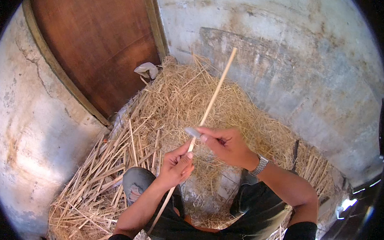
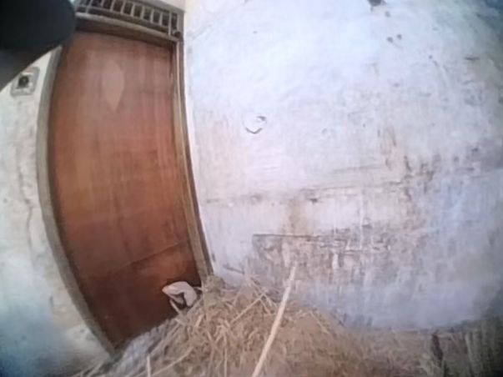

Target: The person is shaving a long wooden stick using a small knife while sitting on a pile of straw. They repeatedly scrape the knife along the stick's surface to remove outer layers, turning the stick as they work.

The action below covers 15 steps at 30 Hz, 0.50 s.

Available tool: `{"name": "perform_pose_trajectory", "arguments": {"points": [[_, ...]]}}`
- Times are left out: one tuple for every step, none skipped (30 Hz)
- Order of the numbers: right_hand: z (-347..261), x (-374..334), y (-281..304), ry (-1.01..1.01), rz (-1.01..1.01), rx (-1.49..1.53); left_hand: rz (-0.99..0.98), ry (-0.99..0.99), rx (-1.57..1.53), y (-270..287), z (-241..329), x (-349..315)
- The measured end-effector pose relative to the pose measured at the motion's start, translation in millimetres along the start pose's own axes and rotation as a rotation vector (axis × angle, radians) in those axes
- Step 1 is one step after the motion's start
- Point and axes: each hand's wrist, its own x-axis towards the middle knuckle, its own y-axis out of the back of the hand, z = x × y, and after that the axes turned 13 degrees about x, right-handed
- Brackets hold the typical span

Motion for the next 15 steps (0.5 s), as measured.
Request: {"name": "perform_pose_trajectory", "arguments": {"points": [[-7, 1, 0, 0.019, 0.102, 0.095, 0.028, -0.043, 0.054, 2, -3, 1], [-11, 2, -1, 0.038, 0.204, 0.191, 0.057, -0.085, 0.108, 4, -5, 1], [-12, 2, 2, 0.035, 0.201, 0.186, 0.057, -0.087, 0.103, 3, -6, 2], [-12, 2, 7, 0.048, 0.236, 0.115, 0.067, -0.088, 0.168, 1, -8, 3], [-13, 1, 9, 0.062, 0.271, 0.044, 0.077, -0.089, 0.234, -1, -9, 3], [-15, 1, 8, 0.059, 0.269, 0.043, 0.079, -0.086, 0.231, -3, -8, 3], [-21, 1, 7, 0.017, 0.21, -0.084, 0.081, -0.088, 0.264, -5, -5, 3], [-24, 1, 5, -0.024, 0.151, -0.211, 0.082, -0.09, 0.297, -6, -3, 2], [-21, 0, 3, -0.027, 0.152, -0.214, 0.079, -0.089, 0.294, -7, -4, 2], [-14, -2, 0, -0.049, 0.119, -0.176, 0.095, -0.091, 0.328, -8, -5, 2], [-11, -4, -1, -0.072, 0.086, -0.137, 0.111, -0.094, 0.362, -9, -6, 2], [-12, -3, -3, -0.073, 0.085, -0.137, 0.111, -0.093, 0.361, -8, -7, 2], [-14, -3, -4, -0.072, 0.083, -0.14, 0.112, -0.105, 0.368, -7, -9, 2], [-15, -3, -4, -0.071, 0.081, -0.143, 0.113, -0.117, 0.375, -6, -10, 2], [-13, -3, -3, -0.071, 0.083, -0.144, 0.111, -0.118, 0.376, -8, -9, 2]]}}
